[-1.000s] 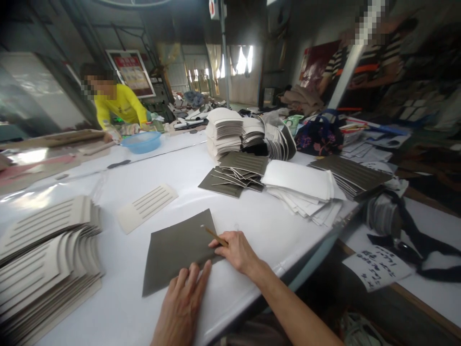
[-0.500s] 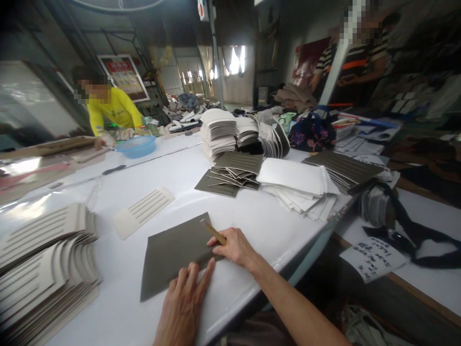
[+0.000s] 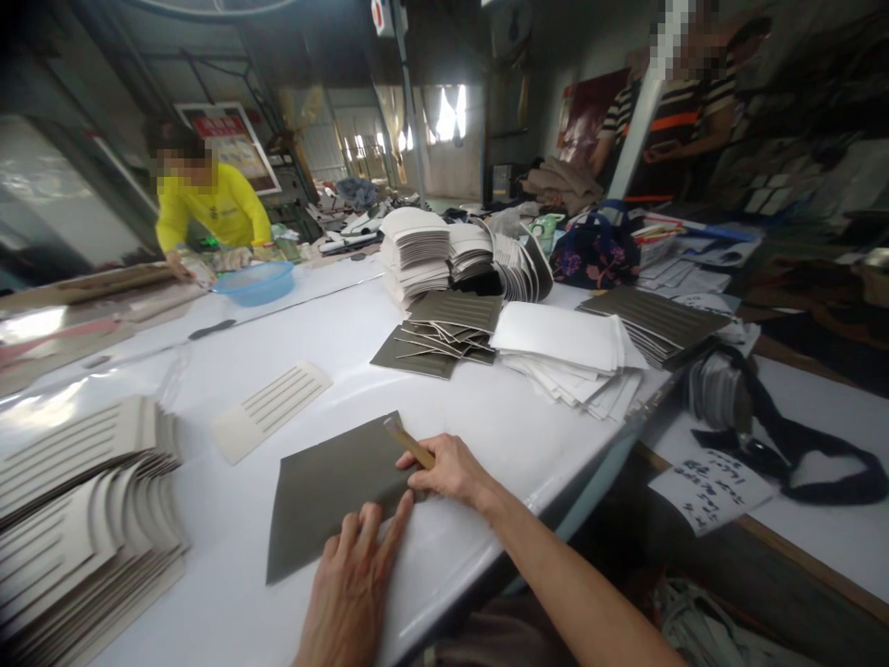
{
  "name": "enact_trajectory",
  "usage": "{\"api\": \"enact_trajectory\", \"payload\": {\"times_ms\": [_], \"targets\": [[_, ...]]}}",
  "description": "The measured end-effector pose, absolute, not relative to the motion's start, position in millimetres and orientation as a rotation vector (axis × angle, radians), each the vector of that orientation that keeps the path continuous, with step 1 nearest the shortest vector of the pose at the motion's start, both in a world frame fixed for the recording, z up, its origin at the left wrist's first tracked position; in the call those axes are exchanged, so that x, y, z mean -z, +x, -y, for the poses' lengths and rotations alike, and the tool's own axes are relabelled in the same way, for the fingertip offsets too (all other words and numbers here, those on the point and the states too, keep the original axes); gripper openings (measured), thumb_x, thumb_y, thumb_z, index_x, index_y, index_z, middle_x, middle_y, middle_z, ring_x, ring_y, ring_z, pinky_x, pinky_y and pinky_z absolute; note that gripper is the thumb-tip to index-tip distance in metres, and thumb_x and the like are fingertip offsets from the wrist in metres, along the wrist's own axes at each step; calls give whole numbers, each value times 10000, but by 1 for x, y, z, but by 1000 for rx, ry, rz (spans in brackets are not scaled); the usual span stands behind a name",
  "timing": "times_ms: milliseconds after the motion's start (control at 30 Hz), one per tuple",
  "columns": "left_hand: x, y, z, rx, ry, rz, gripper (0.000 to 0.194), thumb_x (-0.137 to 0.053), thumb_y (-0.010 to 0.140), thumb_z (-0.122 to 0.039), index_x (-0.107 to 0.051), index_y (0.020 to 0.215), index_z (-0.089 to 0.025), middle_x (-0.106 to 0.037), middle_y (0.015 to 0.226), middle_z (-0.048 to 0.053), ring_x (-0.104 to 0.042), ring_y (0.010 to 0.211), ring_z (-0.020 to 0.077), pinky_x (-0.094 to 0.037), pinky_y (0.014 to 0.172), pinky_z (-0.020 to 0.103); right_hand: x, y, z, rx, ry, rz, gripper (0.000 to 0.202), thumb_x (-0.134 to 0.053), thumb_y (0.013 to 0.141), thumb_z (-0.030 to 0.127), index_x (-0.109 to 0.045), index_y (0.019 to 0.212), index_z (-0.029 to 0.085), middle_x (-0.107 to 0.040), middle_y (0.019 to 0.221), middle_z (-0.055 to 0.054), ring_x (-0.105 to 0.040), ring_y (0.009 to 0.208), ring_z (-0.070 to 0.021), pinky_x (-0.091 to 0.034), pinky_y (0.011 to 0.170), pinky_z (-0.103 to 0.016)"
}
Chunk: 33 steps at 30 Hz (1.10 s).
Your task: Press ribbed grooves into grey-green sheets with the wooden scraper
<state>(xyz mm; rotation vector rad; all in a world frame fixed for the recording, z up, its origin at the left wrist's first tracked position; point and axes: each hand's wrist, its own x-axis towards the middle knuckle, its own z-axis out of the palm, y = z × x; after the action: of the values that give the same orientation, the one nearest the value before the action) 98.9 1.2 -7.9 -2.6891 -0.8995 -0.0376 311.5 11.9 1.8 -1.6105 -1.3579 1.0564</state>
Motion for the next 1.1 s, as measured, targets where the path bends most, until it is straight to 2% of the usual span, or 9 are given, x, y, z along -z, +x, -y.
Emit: {"api": "enact_trajectory", "payload": {"times_ms": [100,267,433,633,767,867,967,1033,1100], "targets": [[9,100,0,47,-2672,938,763,-537,798,-64,-310,1501,-253,-525,1167,120,-486,956,281,-459,745,382,-2,310,-12,-1044,-1615,1363,337,-652,689,204,-751,1011,193,-706,716,19,-608,551,-120,-455,521,-205],[8,98,-2,31,-2695,899,752,-553,804,-88,-318,1495,-269,-515,1186,110,-478,961,267,-453,744,360,-5,304,-8,-857,-1630,1441,322,-656,669,123,-766,950,235,-742,860,26,-655,742,-156,-469,697,-238],[5,99,-6,35,-2706,897,726,-531,823,-101,-319,1493,-282,-527,1154,105,-484,933,264,-449,715,360,-6,299,-6,-707,-1627,1508,341,-663,678,55,-736,961,230,-716,910,13,-642,809,-163,-464,740,-243],[7,96,-8,83,-2763,892,715,-550,815,-84,-372,1462,-330,-556,1166,85,-523,938,271,-475,714,368,-7,290,28,-393,-1730,1470,365,-518,880,75,-638,1184,238,-630,1026,-40,-625,911,-183,-484,828,-301],[-12,92,-31,12,-2938,967,558,-499,854,-57,-539,1315,-369,-602,1062,31,-582,889,208,-474,679,287,6,282,53,-165,-1738,1800,442,-471,883,36,-607,1269,203,-655,1177,-78,-667,974,-195,-534,856,-293],[-37,102,-70,143,-3013,1164,471,-423,900,-51,-543,1297,-273,-600,1009,33,-599,866,172,-482,736,273,16,278,57,-6,-1730,1994,471,-473,850,0,-585,1293,117,-617,1300,-140,-664,1039,-234,-547,899,-338],[-50,126,-116,370,-3036,1166,409,-504,936,-240,-481,1325,-113,-576,1139,127,-534,1076,277,-433,953,442,21,276,55,71,-1735,2044,552,-452,799,-52,-557,1321,96,-605,1324,-135,-686,968,-223,-571,850,-326],[-47,144,-141,361,-3090,1135,474,-589,894,-299,-483,1300,-78,-585,1143,150,-532,1089,293,-440,944,445,22,276,54,106,-1728,2059,572,-454,771,-55,-554,1318,78,-613,1312,-140,-694,914,-223,-583,802,-324],[-40,159,-157,338,-3145,1124,420,-635,851,-284,-539,1217,-103,-618,1059,116,-569,1020,265,-462,901,403,22,276,54,135,-1732,2080,582,-466,747,-45,-554,1313,59,-614,1307,-153,-697,847,-219,-588,747,-321]]}}
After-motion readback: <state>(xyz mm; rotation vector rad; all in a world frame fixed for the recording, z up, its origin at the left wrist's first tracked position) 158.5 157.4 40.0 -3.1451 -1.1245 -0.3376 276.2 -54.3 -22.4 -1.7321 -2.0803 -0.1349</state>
